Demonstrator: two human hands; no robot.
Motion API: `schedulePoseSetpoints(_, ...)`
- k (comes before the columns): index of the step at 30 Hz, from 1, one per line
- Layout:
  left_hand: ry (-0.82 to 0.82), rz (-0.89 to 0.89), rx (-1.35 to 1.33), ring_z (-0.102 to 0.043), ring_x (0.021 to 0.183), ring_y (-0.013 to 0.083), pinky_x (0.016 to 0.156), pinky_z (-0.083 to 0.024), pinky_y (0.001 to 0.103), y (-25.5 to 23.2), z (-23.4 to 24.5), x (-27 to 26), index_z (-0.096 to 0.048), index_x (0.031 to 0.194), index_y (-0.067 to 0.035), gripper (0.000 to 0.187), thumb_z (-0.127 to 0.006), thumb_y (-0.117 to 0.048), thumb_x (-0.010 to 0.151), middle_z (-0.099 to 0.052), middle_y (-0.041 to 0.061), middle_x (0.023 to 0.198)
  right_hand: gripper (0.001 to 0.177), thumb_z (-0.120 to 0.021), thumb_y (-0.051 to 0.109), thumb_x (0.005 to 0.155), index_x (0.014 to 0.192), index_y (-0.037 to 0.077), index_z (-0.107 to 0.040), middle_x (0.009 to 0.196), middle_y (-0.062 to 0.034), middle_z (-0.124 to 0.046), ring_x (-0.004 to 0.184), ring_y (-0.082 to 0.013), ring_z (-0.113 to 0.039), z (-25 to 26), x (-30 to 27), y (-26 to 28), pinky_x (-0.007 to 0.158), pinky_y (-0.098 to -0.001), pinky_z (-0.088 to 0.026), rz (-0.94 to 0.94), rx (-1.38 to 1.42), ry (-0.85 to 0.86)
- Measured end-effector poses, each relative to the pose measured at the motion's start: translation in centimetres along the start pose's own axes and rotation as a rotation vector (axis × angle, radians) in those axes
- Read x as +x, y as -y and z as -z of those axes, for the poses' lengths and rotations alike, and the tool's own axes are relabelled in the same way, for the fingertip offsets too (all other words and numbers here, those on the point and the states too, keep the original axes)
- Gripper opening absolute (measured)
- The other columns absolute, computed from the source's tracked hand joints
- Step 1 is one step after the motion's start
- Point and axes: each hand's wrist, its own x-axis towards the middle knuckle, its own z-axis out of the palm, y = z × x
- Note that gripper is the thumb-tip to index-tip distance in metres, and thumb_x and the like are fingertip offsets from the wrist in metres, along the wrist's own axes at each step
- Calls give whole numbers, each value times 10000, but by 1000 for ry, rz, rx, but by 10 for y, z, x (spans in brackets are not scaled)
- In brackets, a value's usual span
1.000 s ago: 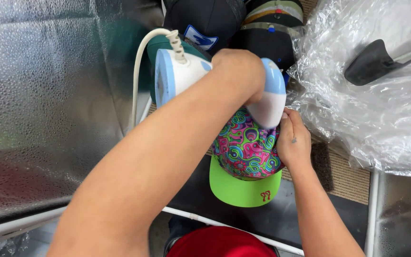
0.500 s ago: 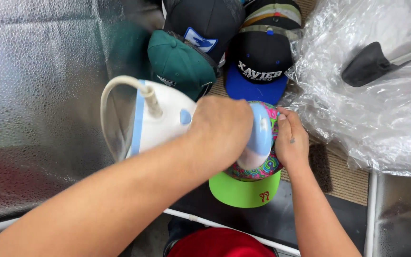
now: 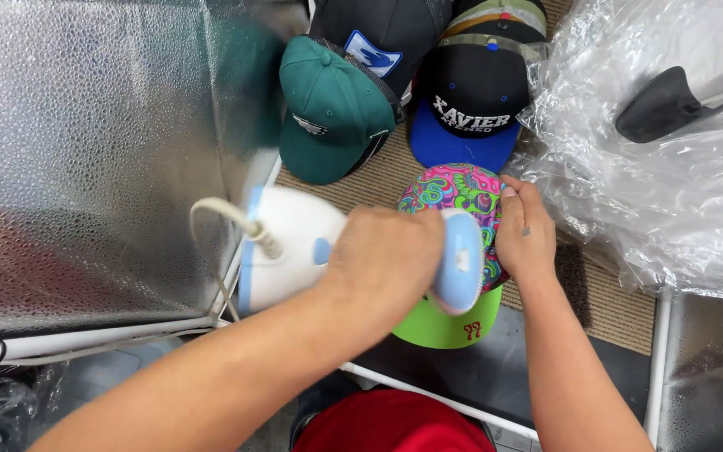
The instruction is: The person steams a colorful patterned hat using a handheld steamer, brushes the fabric with a wooden brush, and places the hat inside a clear plastic bag.
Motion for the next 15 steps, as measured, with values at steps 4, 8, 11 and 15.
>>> schedulePoseSetpoints(4,154,128,-84,-751,675,408,542,-574,583,42,3,1,-606,999,8,180,-571,-56,835,-725,186,732,404,-390,412,1077,1387,289,-618,1295,-215,-654,1302,-424,-535,-1,5,-4,1093,-550,-421,-15,-9,-9)
schedulePoseSetpoints(8,153,344,-315,-734,771,482,608,-589,594,50,0,-8,-565,1081,98,326,-611,-111,835,-704,281,814,412,-393,417,1072,1387,283,-622,1289,-226,-656,1298,-436,-535,-2,3,-5,1093,-555,-423,-11,-36,-14)
schedulePoseSetpoints(11,291,480,-499,-705,960,546,759,-579,626,39,9,-33,-537,1206,112,510,-607,-230,834,-703,338,977,424,-390,410,1070,1400,264,-612,1297,-251,-648,1307,-450,-526,-2,3,-4,1101,-569,-418,-30,-47,1)
schedulePoseSetpoints(15,435,714,-661,-624,1186,547,999,-512,625,48,5,-46,-480,1321,84,652,-601,-315,820,-665,358,1188,409,-419,413,1057,1371,261,-633,1279,-244,-663,1292,-454,-542,-1,21,-10,1095,-582,-420,-39,-128,29)
